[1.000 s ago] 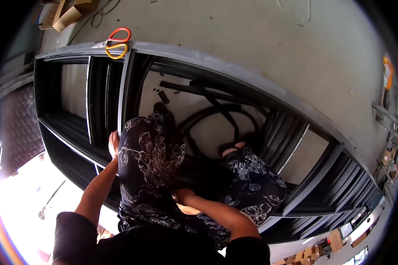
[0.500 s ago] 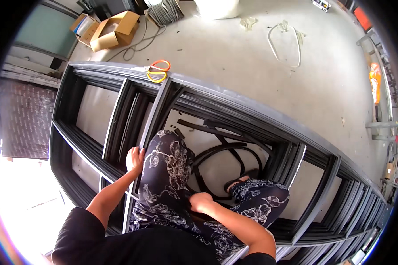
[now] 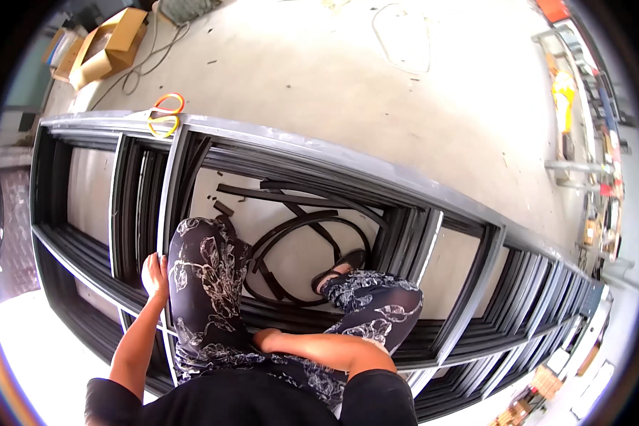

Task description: The person fits a rubber strip into the groove of a metal frame, cuts the strip with scissors, and presses the rubber into the channels of several frames.

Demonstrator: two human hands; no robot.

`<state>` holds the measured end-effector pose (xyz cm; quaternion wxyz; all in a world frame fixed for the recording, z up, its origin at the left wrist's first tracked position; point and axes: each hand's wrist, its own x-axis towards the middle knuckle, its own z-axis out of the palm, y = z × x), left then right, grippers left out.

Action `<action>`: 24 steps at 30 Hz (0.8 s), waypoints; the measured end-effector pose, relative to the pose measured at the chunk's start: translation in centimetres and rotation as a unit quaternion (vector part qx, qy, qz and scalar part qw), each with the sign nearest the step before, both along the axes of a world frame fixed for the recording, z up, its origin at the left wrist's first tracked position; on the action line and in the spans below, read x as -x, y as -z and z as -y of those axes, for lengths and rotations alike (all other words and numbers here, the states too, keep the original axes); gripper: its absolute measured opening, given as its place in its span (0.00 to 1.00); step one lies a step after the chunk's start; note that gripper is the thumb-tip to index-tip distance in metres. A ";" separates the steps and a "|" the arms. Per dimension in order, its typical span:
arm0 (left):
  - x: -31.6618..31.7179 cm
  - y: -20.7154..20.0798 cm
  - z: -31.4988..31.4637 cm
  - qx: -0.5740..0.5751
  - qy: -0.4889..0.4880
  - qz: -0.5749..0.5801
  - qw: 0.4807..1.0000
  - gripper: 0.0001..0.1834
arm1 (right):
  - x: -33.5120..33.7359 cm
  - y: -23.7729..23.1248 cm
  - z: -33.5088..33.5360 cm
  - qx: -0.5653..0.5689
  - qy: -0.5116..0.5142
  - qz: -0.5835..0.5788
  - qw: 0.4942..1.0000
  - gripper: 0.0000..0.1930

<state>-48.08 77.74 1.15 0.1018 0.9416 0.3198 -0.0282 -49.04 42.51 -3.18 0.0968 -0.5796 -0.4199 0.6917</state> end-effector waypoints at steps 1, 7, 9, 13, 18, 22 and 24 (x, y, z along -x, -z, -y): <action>0.0 -0.2 0.1 -0.007 -0.017 -0.005 1.000 0.19 | 0.5 -0.3 -0.4 0.003 -0.019 0.028 0.999 0.16; 0.9 0.1 -0.5 -0.028 -0.010 -0.001 1.000 0.18 | 2.0 1.5 1.7 -0.001 0.018 -0.007 1.000 0.19; 1.2 0.2 -0.3 -0.038 -0.004 0.032 0.999 0.19 | 0.0 1.1 2.1 0.020 0.010 -0.034 0.999 0.18; 0.8 -0.2 -0.7 -0.015 -0.011 0.040 0.999 0.19 | -2.6 2.3 3.4 0.022 0.040 -0.073 0.996 0.18; 1.4 1.2 0.2 -0.050 -0.099 0.071 0.991 0.21 | -4.5 0.3 1.9 0.002 0.067 -0.046 0.997 0.17; -2.8 -11.1 8.1 0.311 -0.153 0.237 0.907 0.22 | -8.0 -2.6 0.5 -0.012 0.044 0.169 0.985 0.13; -3.1 -16.7 11.8 0.231 0.010 0.147 0.962 0.22 | -9.4 -1.6 0.4 -0.045 0.071 0.232 0.969 0.12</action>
